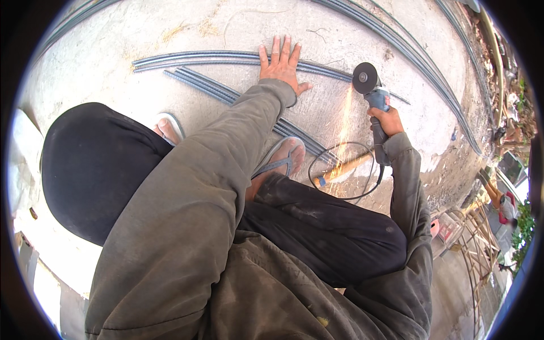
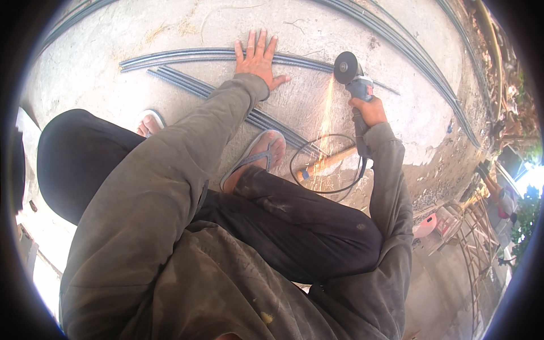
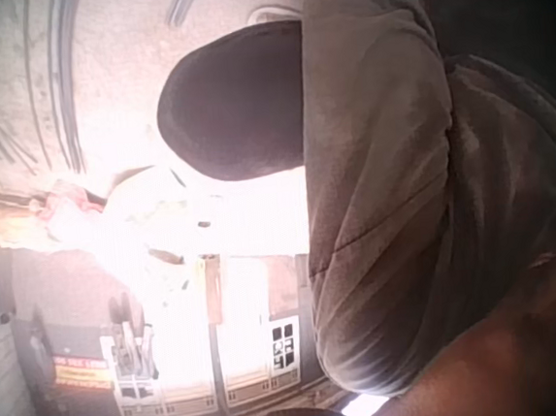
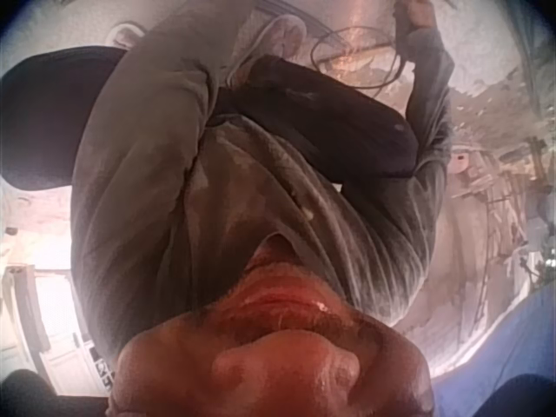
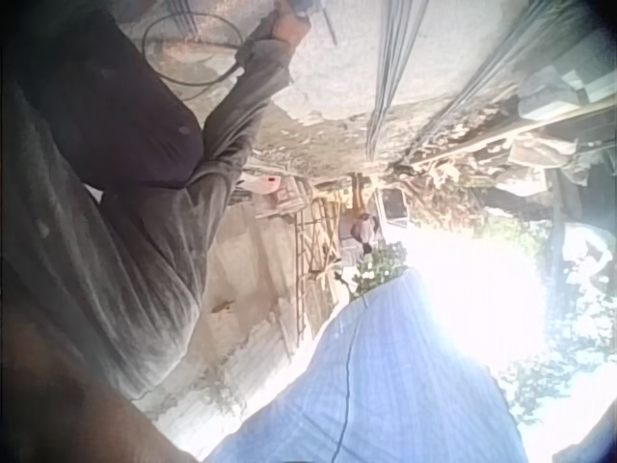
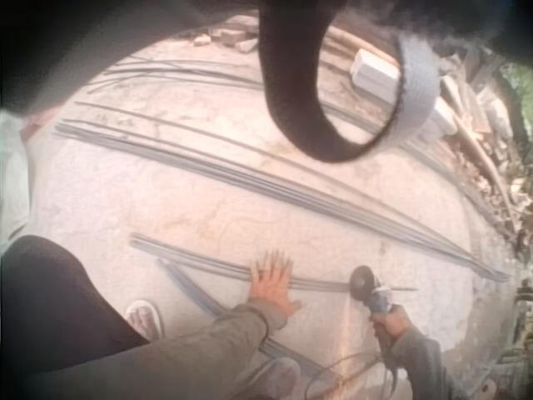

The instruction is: The person bends several steel rods into a hook shape using a metal bar as a lever and a hammer to strike the bar. They then use an angle grinder to cut the rods to a specific length. The person works on the rods one by one, arranging them on the concrete floor.

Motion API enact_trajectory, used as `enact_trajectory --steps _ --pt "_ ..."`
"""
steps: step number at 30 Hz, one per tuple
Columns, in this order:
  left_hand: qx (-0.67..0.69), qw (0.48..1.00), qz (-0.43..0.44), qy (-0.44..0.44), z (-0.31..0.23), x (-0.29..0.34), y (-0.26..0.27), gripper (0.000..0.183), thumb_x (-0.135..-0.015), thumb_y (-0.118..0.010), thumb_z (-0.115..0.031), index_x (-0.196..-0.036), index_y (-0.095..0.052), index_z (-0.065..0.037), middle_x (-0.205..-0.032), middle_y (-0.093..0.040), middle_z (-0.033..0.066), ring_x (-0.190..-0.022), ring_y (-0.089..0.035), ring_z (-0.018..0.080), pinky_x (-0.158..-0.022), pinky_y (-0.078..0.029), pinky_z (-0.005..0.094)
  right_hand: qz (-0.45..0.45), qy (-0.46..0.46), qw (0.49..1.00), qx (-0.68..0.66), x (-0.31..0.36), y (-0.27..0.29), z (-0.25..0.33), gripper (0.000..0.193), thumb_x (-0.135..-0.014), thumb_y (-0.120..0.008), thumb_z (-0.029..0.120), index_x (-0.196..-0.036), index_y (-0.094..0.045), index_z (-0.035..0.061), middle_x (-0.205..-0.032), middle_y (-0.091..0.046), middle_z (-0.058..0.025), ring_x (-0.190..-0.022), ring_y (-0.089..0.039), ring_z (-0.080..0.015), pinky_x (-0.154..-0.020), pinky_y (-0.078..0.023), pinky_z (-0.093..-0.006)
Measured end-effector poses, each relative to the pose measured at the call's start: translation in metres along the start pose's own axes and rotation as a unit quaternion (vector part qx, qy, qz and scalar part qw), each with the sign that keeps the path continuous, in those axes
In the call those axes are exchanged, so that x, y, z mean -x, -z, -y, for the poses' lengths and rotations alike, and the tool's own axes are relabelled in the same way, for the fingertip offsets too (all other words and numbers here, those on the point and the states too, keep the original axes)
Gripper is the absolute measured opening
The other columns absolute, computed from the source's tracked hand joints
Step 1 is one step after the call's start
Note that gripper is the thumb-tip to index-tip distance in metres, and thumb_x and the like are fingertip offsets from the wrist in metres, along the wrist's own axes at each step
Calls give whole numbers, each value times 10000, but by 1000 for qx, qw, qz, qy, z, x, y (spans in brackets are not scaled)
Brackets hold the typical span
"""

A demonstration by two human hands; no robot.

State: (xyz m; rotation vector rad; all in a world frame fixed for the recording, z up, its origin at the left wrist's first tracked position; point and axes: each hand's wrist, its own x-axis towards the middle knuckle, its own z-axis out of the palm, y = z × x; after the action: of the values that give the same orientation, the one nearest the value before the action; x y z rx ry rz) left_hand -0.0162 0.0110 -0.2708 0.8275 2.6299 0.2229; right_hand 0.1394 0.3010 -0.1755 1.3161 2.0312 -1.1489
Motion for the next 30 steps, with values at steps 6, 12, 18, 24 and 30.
enact_trajectory --steps 6,12,18,24,30 --pt "7 1000 7 2 1 -1 -1 1112 -851 -609 -772 -1670 -140 -186 -1735 -34 143 -1596 38 367 -1243 4 646 -1 -8 1000 -2 6 -3 3 401 -761 -796 215 -1004 -679 -82 -757 -655 -100 -585 -623 -193 -530 -501 -350" --pt "6 1000 12 0 -1 -2 3 1113 -852 -608 -771 -1671 -132 -187 -1737 -19 141 -1596 48 365 -1244 10 644 0 -14 1000 7 7 1 3 389 -762 -795 212 -986 -679 -83 -758 -657 -101 -577 -619 -193 -532 -498 -346" --pt "0 1000 22 3 -1 -2 3 1119 -848 -611 -772 -1671 -130 -186 -1736 -19 144 -1595 54 365 -1244 9 646 -2 -6 1000 5 6 0 3 360 -760 -793 203 -959 -685 -77 -759 -659 -100 -584 -620 -193 -532 -498 -347" --pt "1 1000 11 4 -1 -2 1 1135 -834 -622 -780 -1669 -137 -185 -1734 -26 147 -1596 49 364 -1244 12 646 1 -7 1000 -6 7 1 2 346 -762 -788 179 -979 -681 -68 -760 -652 -95 -585 -623 -192 -530 -505 -347" --pt "12 1000 29 1 1 1 5 1135 -839 -621 -777 -1667 -139 -167 -1730 -31 163 -1594 50 377 -1242 18 649 -44 3 983 -180 19 18 3 570 -889 -724 515 -1032 -654 -33 -781 -657 -113 -603 -656 -209 -534 -538 -351"
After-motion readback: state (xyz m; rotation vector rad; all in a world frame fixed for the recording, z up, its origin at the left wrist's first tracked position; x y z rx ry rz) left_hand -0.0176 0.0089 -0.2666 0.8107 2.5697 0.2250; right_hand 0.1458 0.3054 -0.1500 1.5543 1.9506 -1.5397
